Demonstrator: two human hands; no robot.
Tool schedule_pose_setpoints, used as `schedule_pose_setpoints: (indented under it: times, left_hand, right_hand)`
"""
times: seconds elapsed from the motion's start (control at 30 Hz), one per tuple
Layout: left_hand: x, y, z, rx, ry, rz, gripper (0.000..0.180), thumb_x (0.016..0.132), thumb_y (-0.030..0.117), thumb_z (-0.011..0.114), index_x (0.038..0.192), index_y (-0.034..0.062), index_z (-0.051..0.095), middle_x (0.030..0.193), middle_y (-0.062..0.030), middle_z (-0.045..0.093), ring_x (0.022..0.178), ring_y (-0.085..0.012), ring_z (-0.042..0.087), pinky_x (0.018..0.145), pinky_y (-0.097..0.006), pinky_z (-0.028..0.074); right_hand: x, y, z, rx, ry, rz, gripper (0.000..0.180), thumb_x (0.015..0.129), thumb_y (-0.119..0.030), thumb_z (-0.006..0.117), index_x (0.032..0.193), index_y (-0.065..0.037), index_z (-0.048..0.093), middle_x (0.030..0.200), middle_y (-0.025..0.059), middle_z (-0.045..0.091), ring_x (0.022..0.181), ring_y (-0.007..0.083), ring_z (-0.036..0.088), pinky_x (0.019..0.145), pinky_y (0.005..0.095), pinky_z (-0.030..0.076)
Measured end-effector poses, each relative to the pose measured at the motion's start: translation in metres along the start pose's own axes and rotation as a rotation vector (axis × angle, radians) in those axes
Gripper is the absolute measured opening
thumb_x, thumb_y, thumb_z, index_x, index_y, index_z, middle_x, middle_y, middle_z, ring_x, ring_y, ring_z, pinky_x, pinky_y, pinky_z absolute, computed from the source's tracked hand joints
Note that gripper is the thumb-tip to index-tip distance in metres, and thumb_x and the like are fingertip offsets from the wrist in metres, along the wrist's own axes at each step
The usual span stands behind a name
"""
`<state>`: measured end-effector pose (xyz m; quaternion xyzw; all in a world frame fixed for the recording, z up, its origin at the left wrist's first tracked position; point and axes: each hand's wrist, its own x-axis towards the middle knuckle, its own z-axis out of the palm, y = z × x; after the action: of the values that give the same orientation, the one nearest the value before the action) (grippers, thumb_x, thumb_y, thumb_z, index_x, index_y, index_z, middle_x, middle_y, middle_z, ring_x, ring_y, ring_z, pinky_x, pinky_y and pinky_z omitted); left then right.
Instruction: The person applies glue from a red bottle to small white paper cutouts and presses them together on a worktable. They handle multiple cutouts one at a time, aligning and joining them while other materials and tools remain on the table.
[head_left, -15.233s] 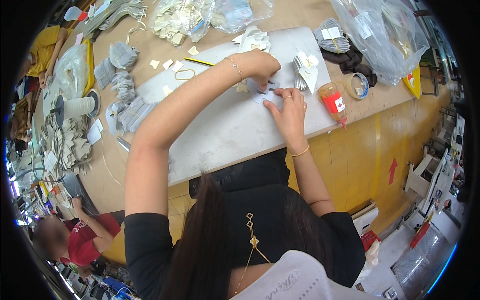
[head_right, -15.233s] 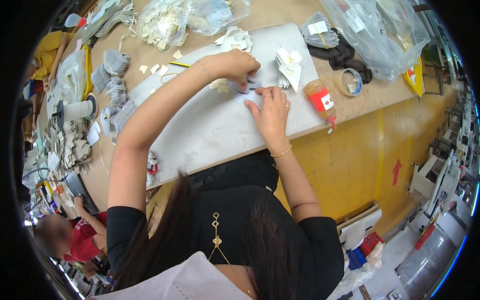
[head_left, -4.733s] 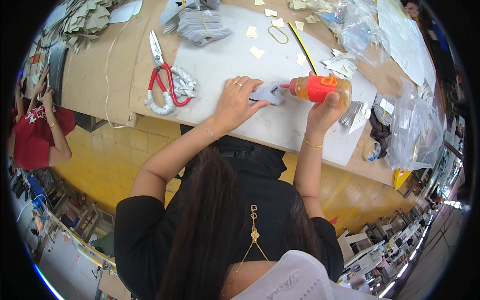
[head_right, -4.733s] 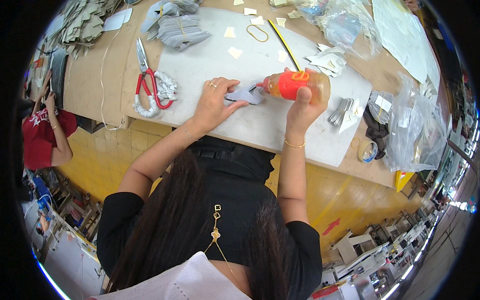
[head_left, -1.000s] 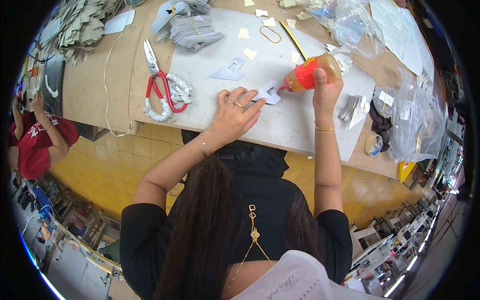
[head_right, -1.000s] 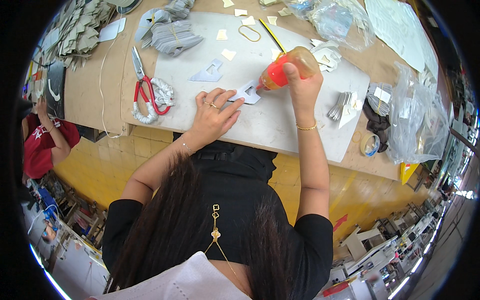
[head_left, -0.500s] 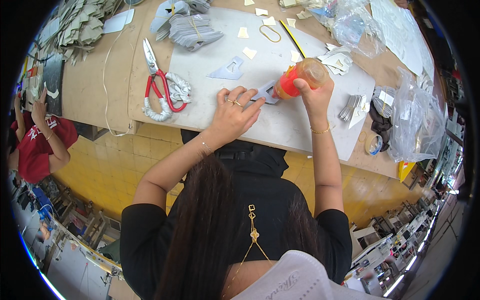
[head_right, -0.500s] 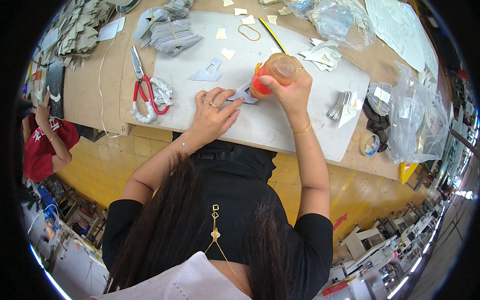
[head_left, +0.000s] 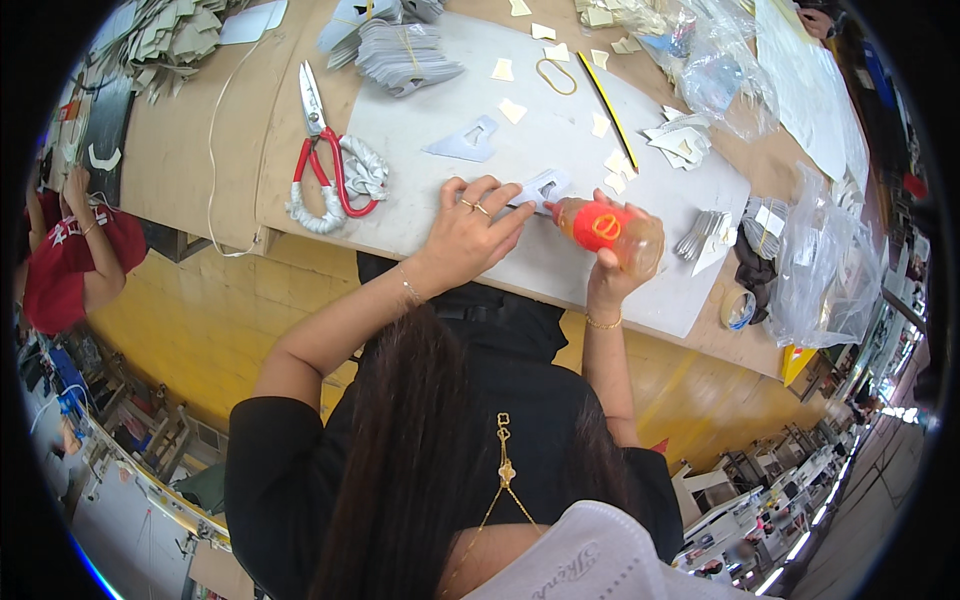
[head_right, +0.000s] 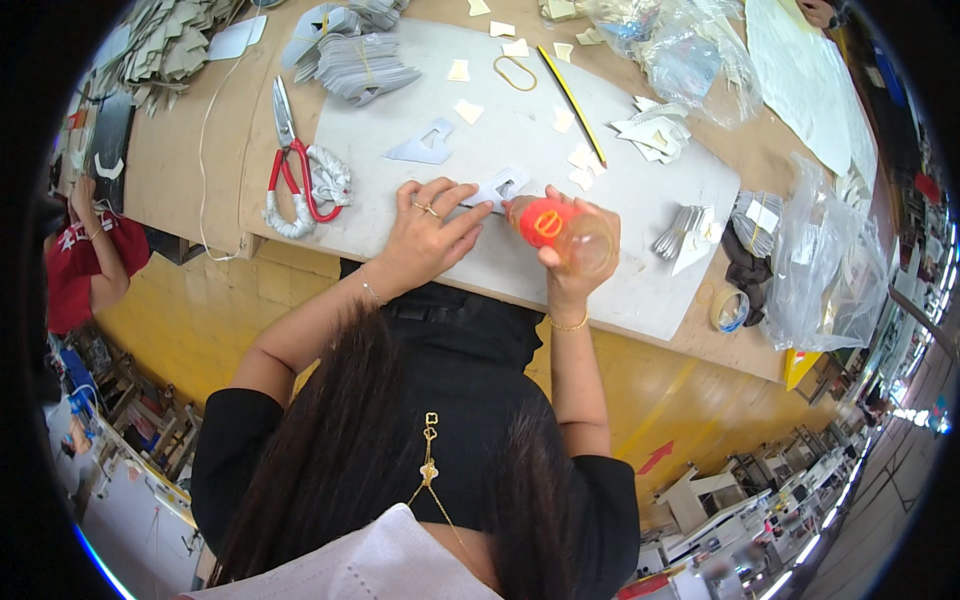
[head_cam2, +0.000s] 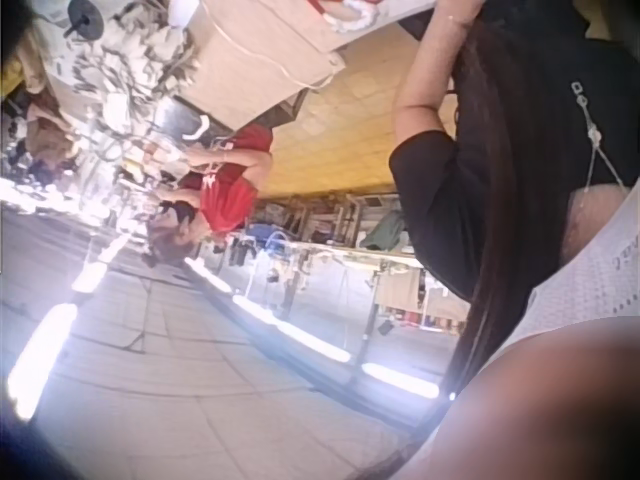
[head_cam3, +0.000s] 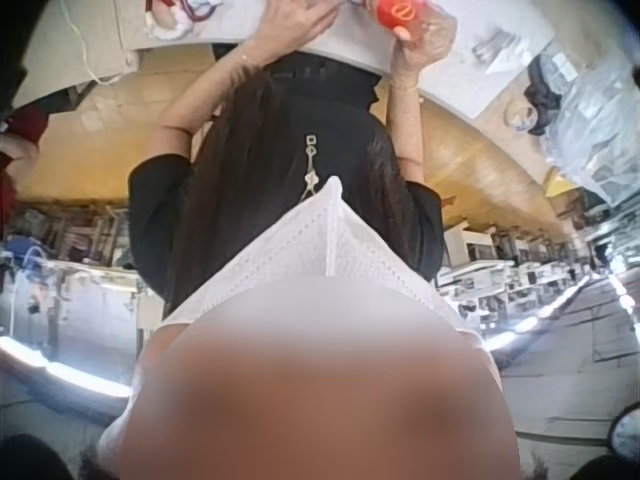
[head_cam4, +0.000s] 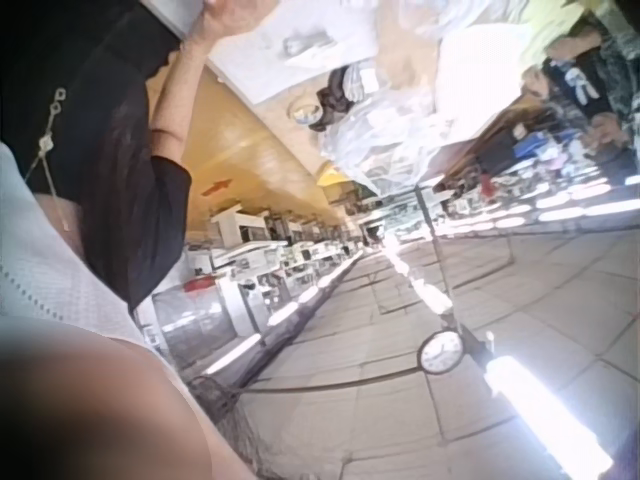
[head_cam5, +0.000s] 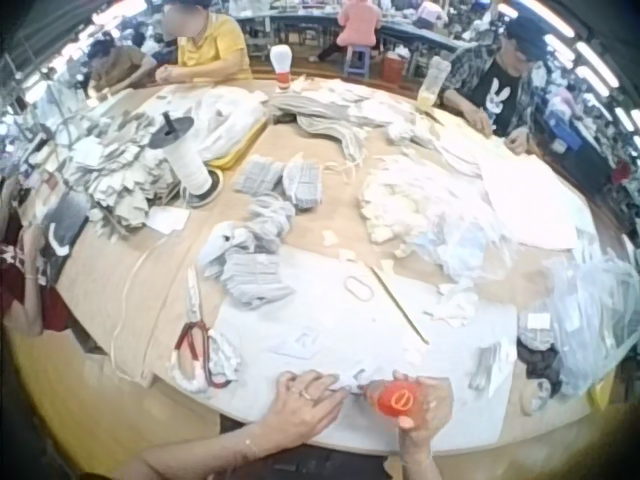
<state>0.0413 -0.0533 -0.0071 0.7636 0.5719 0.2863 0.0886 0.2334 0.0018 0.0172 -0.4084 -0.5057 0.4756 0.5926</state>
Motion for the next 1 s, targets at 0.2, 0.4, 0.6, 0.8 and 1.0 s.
schedule_pose_setpoints:
  times: [0.2,0.4,0.6,0.8,1.0]
  left_hand:
    - [0.0,0.0,0.0,0.01,0.008,0.013,0.042,0.075,0.017,0.077,0.116,0.0168,0.069,0.125,-0.0024,0.058,0.114,-0.0228,0.05,0.093,-0.045,0.032]
    - [0.002,0.0,-0.003,-0.047,0.012,-0.002,0.04,0.077,0.018,0.077,0.116,0.014,0.067,0.122,-0.0044,0.058,0.112,-0.0238,0.052,0.093,-0.045,0.032]
    - [0.012,-0.001,-0.004,-0.215,0.083,-0.151,0.036,0.082,0.018,0.074,0.117,0.0112,0.064,0.109,-0.0035,0.059,0.102,-0.023,0.054,0.091,-0.041,0.035]
    - [0.019,-0.005,-0.006,-0.188,0.012,-0.199,0.025,0.082,0.019,0.076,0.104,0.0086,0.07,0.096,-0.0028,0.059,0.092,-0.021,0.054,0.087,-0.038,0.036]
    - [0.02,-0.003,-0.007,-0.142,0.076,-0.09,0.018,0.082,0.014,0.075,0.098,0.0078,0.073,0.091,-0.0019,0.06,0.088,-0.0206,0.055,0.081,-0.036,0.038]
  right_hand:
    - [-0.011,0.006,0.007,0.005,0.006,-0.015,0.085,0.061,-0.049,0.088,0.116,0.004,0.051,0.109,0.0109,0.057,0.108,0.0395,0.065,0.097,0.052,0.054]
    - [0.006,0.007,0.025,0.008,0.099,-0.084,0.085,0.07,-0.065,0.074,0.119,0.001,0.051,0.115,0.012,0.058,0.115,0.0353,0.061,0.1,0.0533,0.052]
    - [0.057,-0.029,-0.004,0.402,0.45,0.09,0.087,0.072,-0.08,0.06,0.121,-0.009,0.055,0.12,0.0105,0.061,0.115,0.0349,0.062,0.097,0.054,0.053]
    - [0.054,-0.041,-0.03,0.393,0.461,0.127,0.089,0.071,-0.082,0.058,0.122,-0.009,0.056,0.112,0.0111,0.064,0.112,0.0341,0.064,0.099,0.0524,0.052]
    - [0.043,-0.031,-0.038,0.347,0.467,0.134,0.089,0.072,-0.081,0.06,0.121,-0.007,0.056,0.11,0.0104,0.064,0.111,0.034,0.064,0.1,0.0526,0.051]
